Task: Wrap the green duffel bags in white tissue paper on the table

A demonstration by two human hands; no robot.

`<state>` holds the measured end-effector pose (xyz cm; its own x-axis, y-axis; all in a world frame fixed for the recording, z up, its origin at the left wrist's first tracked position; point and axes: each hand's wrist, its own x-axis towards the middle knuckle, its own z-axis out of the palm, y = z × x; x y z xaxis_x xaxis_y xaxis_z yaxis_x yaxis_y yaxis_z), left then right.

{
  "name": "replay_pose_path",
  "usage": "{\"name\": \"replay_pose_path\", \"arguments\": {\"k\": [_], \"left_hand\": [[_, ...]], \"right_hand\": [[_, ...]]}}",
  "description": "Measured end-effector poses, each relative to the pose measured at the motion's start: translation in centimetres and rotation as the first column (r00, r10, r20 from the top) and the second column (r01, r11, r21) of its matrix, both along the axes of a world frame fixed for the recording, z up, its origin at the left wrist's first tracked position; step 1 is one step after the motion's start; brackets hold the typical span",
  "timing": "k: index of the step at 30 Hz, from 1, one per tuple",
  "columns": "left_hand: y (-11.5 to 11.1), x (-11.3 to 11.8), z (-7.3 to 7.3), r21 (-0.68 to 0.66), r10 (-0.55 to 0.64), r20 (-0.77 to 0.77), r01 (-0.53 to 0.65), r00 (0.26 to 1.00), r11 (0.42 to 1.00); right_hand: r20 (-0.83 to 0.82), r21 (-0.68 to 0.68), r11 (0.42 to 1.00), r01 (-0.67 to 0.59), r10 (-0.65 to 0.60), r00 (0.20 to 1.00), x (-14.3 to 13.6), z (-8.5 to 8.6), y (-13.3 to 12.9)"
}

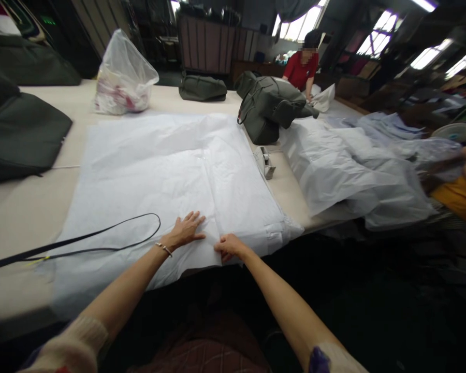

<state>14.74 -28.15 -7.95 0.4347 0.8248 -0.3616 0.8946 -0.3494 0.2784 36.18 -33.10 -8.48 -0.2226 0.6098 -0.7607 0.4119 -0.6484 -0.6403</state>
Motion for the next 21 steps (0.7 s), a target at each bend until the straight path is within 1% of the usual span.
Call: {"name": "replay_pose_path", "arguments": {"k": [3, 5, 8, 10, 12, 13, 14, 15, 17, 19, 21], "left_hand": [[-1.3, -0.4, 0.7, -0.009, 0.006, -0.002, -0.006, 1.000, 1.000], [-2.0, -0.8, 1.4, -0.011, 0.003, 0.004, -0.003, 1.000, 1.000], [-4.4, -1.1, 2.2, -0.014, -0.036, 0.020, 0.036, 0.999, 0.999], [-6.9, -0.8, 1.9, 0.024, -0.075, 0.014, 0.075, 0.997, 0.997], [-9.6, -0.4, 0.9, 0.137, -0.100, 0.009, 0.098, 0.995, 0.986], [-10.6, -0.1, 0.2, 0.201, -0.101, 0.035, 0.092, 0.994, 0.975], [-11.4, 0.1, -0.4, 0.240, -0.083, 0.107, 0.055, 0.991, 0.969], [-11.9, 0.2, -0.8, 0.244, -0.047, 0.215, -0.007, 0.976, 0.970], [-12.0, 0.3, -1.2, 0.167, 0.066, 0.435, -0.152, 0.898, 0.974], [-11.2, -0.1, -0.7, 0.079, 0.189, 0.556, -0.278, 0.809, 0.957], [-9.9, -1.0, 0.6, 0.050, 0.266, 0.596, -0.365, 0.757, 0.930]], "right_hand": [[-0.006, -0.045, 0.999, -0.017, 0.017, 1.000, -0.5, -0.8, -1.6], [-0.017, -0.056, 0.998, -0.007, 0.006, 1.000, -0.7, -1.1, -2.4], [-0.068, -0.054, 0.997, 0.048, -0.052, 0.996, -0.5, -1.2, -3.1], [-0.120, -0.052, 0.994, 0.099, -0.105, 0.987, -0.3, -0.9, -3.4], [-0.174, -0.057, 0.988, 0.143, -0.151, 0.973, 0.0, -0.6, -3.9], [-0.196, -0.059, 0.985, 0.159, -0.168, 0.966, 0.2, -0.4, -4.2], [-0.217, -0.073, 0.983, 0.170, -0.182, 0.959, 0.5, -0.4, -4.7], [-0.236, -0.103, 0.980, 0.173, -0.193, 0.952, 1.0, -0.4, -5.2], [-0.256, -0.199, 0.968, 0.156, -0.205, 0.945, 2.1, -0.9, -6.7], [-0.240, -0.308, 0.940, 0.145, -0.224, 0.945, 3.3, -2.0, -8.3], [-0.219, -0.357, 0.911, 0.207, -0.297, 0.930, 4.1, -3.3, -9.7]]}}
